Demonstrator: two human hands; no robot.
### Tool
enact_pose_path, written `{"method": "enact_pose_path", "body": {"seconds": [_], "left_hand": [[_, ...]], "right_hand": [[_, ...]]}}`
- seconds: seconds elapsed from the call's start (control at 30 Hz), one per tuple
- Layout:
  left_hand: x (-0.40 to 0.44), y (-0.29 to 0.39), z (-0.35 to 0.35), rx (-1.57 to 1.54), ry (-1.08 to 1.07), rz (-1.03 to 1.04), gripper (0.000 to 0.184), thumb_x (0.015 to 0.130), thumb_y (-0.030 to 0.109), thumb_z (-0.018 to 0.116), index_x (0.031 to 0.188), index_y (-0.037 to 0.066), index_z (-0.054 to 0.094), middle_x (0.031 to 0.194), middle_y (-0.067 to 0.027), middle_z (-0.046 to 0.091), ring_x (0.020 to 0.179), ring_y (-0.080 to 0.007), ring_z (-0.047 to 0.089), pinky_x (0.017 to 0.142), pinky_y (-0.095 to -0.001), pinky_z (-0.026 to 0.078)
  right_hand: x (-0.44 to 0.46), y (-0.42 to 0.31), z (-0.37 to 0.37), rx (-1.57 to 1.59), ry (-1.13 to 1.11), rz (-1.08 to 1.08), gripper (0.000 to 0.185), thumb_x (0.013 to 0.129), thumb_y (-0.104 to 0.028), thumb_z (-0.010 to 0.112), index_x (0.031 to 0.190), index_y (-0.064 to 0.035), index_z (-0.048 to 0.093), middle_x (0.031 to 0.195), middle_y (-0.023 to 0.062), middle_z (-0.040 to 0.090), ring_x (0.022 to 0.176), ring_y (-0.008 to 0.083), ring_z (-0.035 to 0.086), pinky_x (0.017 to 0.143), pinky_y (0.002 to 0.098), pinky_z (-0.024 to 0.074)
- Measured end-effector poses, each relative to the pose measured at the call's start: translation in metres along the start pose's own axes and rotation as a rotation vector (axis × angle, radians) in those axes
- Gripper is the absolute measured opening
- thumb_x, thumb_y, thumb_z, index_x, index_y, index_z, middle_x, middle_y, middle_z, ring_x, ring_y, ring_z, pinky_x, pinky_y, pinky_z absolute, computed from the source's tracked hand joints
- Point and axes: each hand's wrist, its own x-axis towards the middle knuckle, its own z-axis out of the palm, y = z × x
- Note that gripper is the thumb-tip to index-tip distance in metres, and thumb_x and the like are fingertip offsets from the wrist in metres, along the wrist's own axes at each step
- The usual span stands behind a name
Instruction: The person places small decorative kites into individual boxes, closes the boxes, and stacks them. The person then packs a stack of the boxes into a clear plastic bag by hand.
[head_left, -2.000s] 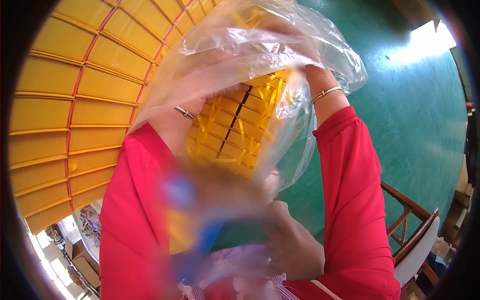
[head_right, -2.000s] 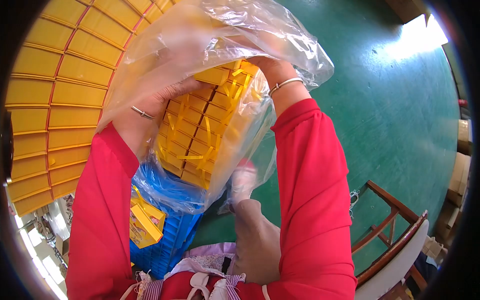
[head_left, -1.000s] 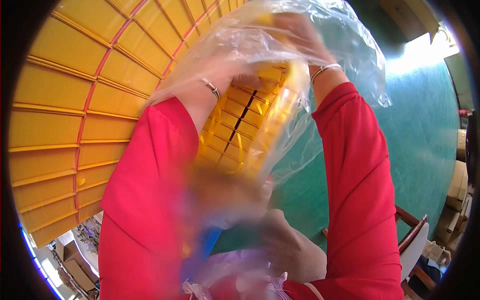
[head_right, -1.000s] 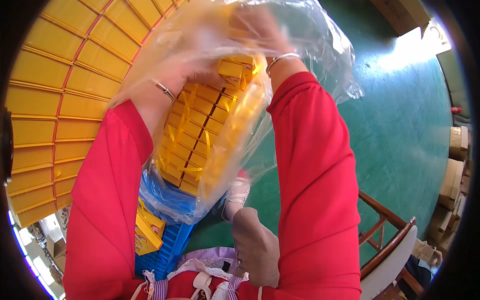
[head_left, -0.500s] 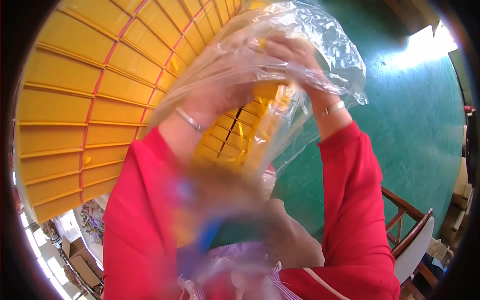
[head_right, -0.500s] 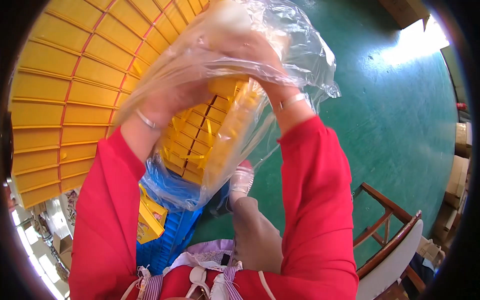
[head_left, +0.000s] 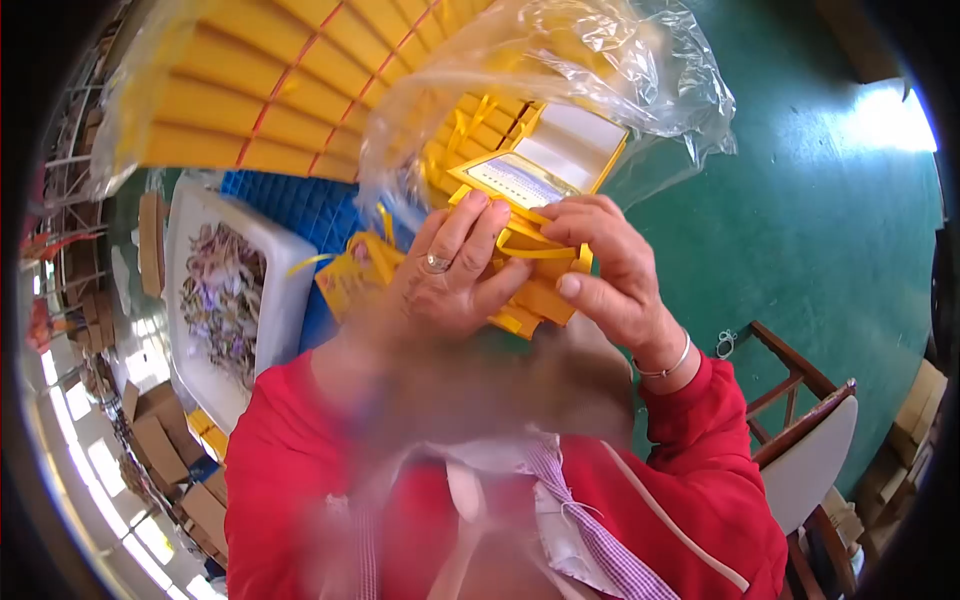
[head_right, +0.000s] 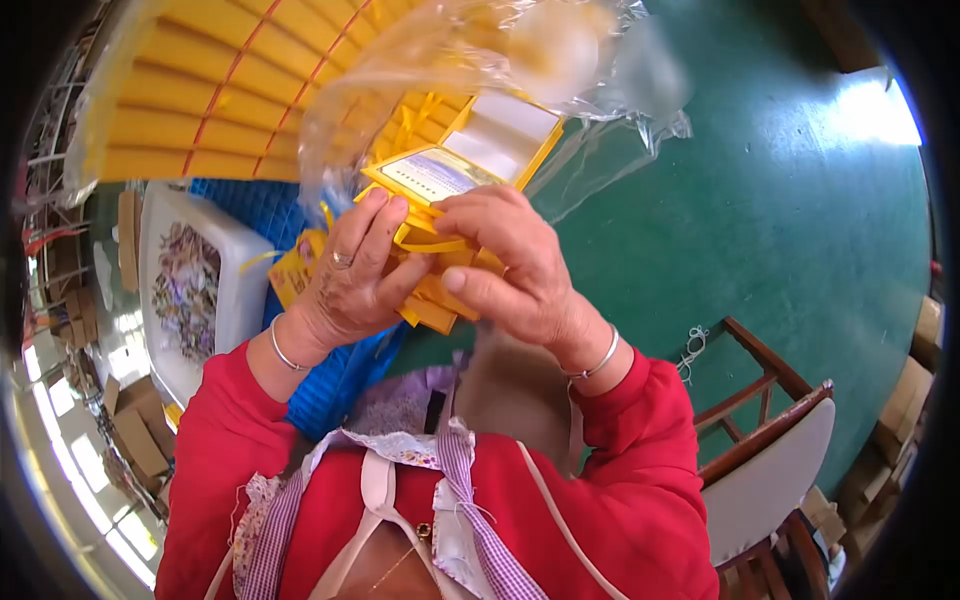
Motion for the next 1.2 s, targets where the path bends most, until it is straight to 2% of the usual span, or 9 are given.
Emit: {"method": "enact_pose_path", "body": {"seconds": [0.13, 0.37, 0.6, 0.67, 0.77, 0.9, 1.03, 1.13, 1.2], "left_hand": [[-0.025, 0.036, -0.043, 0.074, 0.036, -0.063, 0.021, 0.080, 0.019, 0.059, 0.100, 0.015, 0.053, 0.123, -0.0193, 0.042, 0.117, -0.0351, 0.039, 0.087, -0.0451, 0.044], [-0.078, 0.081, -0.120, 0.136, 0.049, -0.129, 0.035, 0.078, 0.013, 0.060, 0.109, 0.011, 0.044, 0.126, -0.0242, 0.038, 0.116, -0.0416, 0.040, 0.094, -0.0471, 0.040], [-0.139, 0.108, -0.199, 0.111, -0.163, -0.369, 0.074, 0.058, 0.025, 0.078, 0.118, 0.011, 0.037, 0.128, -0.0248, 0.034, 0.112, -0.0461, 0.040, 0.093, -0.0515, 0.037], [-0.143, 0.103, -0.203, 0.078, -0.187, -0.422, 0.080, 0.053, 0.024, 0.080, 0.119, 0.010, 0.037, 0.124, -0.0236, 0.038, 0.111, -0.0459, 0.040, 0.094, -0.0498, 0.036], [-0.128, 0.086, -0.208, -0.103, -0.244, -0.547, 0.059, 0.060, 0.022, 0.074, 0.110, 0.006, 0.046, 0.116, -0.0244, 0.043, 0.110, -0.0420, 0.043, 0.092, -0.0441, 0.039], [-0.121, 0.039, -0.196, -0.250, -0.314, -0.512, 0.074, 0.049, 0.033, 0.080, 0.108, 0.003, 0.049, 0.102, -0.0205, 0.050, 0.098, -0.0374, 0.049, 0.087, -0.0418, 0.041], [-0.107, -0.022, -0.164, -0.487, -0.551, -0.609, 0.069, 0.048, 0.027, 0.077, 0.107, 0.003, 0.052, 0.098, -0.0131, 0.056, 0.094, -0.0283, 0.054, 0.082, -0.0357, 0.044], [-0.096, -0.060, -0.140, -0.972, -0.893, -0.971, 0.069, 0.050, 0.030, 0.077, 0.109, 0.004, 0.052, 0.094, -0.0079, 0.061, 0.081, -0.0188, 0.058, 0.071, -0.0307, 0.048], [-0.093, -0.077, -0.130, -1.074, -0.907, -1.049, 0.069, 0.052, 0.031, 0.077, 0.111, 0.005, 0.052, 0.091, -0.0051, 0.062, 0.072, -0.0125, 0.058, 0.062, -0.0256, 0.048]], "right_hand": [[-0.014, -0.045, 0.020, -0.071, -0.073, -0.118, 0.032, 0.069, -0.016, 0.064, 0.096, -0.0008, 0.058, 0.101, 0.0182, 0.059, 0.092, 0.0361, 0.055, 0.082, 0.0408, 0.0432], [-0.021, -0.105, 0.065, 0.063, -0.222, -0.219, 0.036, 0.066, -0.011, 0.063, 0.099, -0.0007, 0.055, 0.102, 0.0186, 0.057, 0.093, 0.0368, 0.054, 0.081, 0.0420, 0.0435], [-0.026, -0.124, 0.154, 0.368, -0.244, -0.215, 0.034, 0.071, -0.010, 0.062, 0.102, -0.0006, 0.054, 0.101, 0.0146, 0.056, 0.095, 0.0288, 0.054, 0.081, 0.0380, 0.0438], [-0.030, -0.119, 0.172, 0.583, -0.275, 0.123, 0.031, 0.074, -0.009, 0.061, 0.103, -0.0007, 0.054, 0.099, 0.0110, 0.057, 0.093, 0.0213, 0.055, 0.079, 0.0333, 0.0447], [-0.020, -0.114, 0.186, 1.045, -0.234, 0.605, 0.024, 0.078, -0.007, 0.058, 0.101, -0.0014, 0.056, 0.094, 0.0043, 0.058, 0.084, 0.0120, 0.056, 0.077, 0.0265, 0.0462], [-0.001, -0.069, 0.197, 1.209, -0.058, 0.685, 0.021, 0.081, -0.012, 0.055, 0.098, -0.0002, 0.057, 0.093, 0.0079, 0.060, 0.086, 0.0173, 0.058, 0.079, 0.0297, 0.0466], [0.014, -0.033, 0.198, 1.262, 0.137, 0.790, 0.020, 0.083, -0.017, 0.054, 0.094, -0.0002, 0.057, 0.092, 0.0113, 0.061, 0.084, 0.0215, 0.059, 0.076, 0.0328, 0.0469], [0.018, -0.018, 0.198, 1.323, 0.293, 0.859, 0.019, 0.083, -0.018, 0.053, 0.090, -0.0005, 0.056, 0.087, 0.0109, 0.061, 0.080, 0.0212, 0.058, 0.077, 0.0353, 0.0457], [0.017, -0.006, 0.198, 1.205, 0.413, 0.920, 0.019, 0.083, -0.018, 0.053, 0.089, -0.0009, 0.056, 0.087, 0.0106, 0.060, 0.078, 0.0210, 0.057, 0.076, 0.0348, 0.0449]]}}
